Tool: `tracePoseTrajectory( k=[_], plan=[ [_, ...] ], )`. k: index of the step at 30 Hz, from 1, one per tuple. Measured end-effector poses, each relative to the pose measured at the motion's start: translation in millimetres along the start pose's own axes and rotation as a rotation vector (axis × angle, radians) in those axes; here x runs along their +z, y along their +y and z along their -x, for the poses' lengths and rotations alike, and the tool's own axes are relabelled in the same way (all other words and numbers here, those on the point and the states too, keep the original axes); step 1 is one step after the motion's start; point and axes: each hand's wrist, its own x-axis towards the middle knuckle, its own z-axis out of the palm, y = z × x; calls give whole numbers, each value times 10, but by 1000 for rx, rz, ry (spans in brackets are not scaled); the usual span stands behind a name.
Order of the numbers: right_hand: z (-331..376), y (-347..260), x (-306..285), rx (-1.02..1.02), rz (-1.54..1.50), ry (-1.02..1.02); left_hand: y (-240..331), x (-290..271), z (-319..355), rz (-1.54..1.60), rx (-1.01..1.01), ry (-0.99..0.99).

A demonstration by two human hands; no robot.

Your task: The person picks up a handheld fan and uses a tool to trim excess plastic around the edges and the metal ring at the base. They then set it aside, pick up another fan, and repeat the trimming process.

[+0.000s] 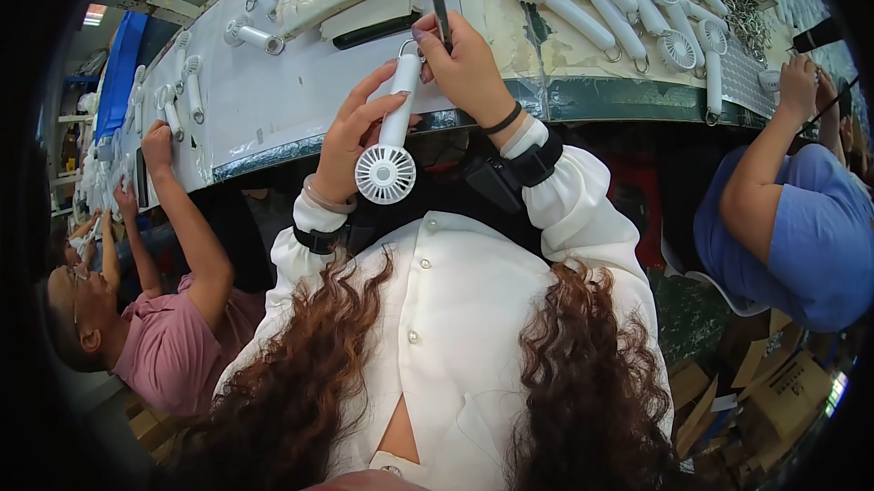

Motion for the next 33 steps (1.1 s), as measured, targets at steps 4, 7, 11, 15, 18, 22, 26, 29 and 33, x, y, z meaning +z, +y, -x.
tracePoseTrajectory(
  k=[4,7,11,15,18,22,26,29,33],
  plan=[
    [-13,-51,-39,53,-43,11,-9,-145,12,169,-30,-110],
    [-38,-104,-63,164,-121,-14,27,-281,12,95,-28,-262],
    [-44,-87,-34,201,-154,-51,171,-198,27,887,-360,-152],
    [64,-125,216,70,-98,-106,141,-156,46,435,-369,-58],
    [39,-140,173,90,-114,-96,184,-176,32,220,-434,72],
    [5,-117,35,118,-160,-143,238,-439,31,397,-503,314],
    [-122,24,134,133,-339,-201,272,-516,33,390,-520,343],
    [-169,50,234,156,-400,-232,291,-514,19,404,-504,343],
    [-119,27,304,278,-362,-345,256,-526,37,390,-507,356]
  ],
)
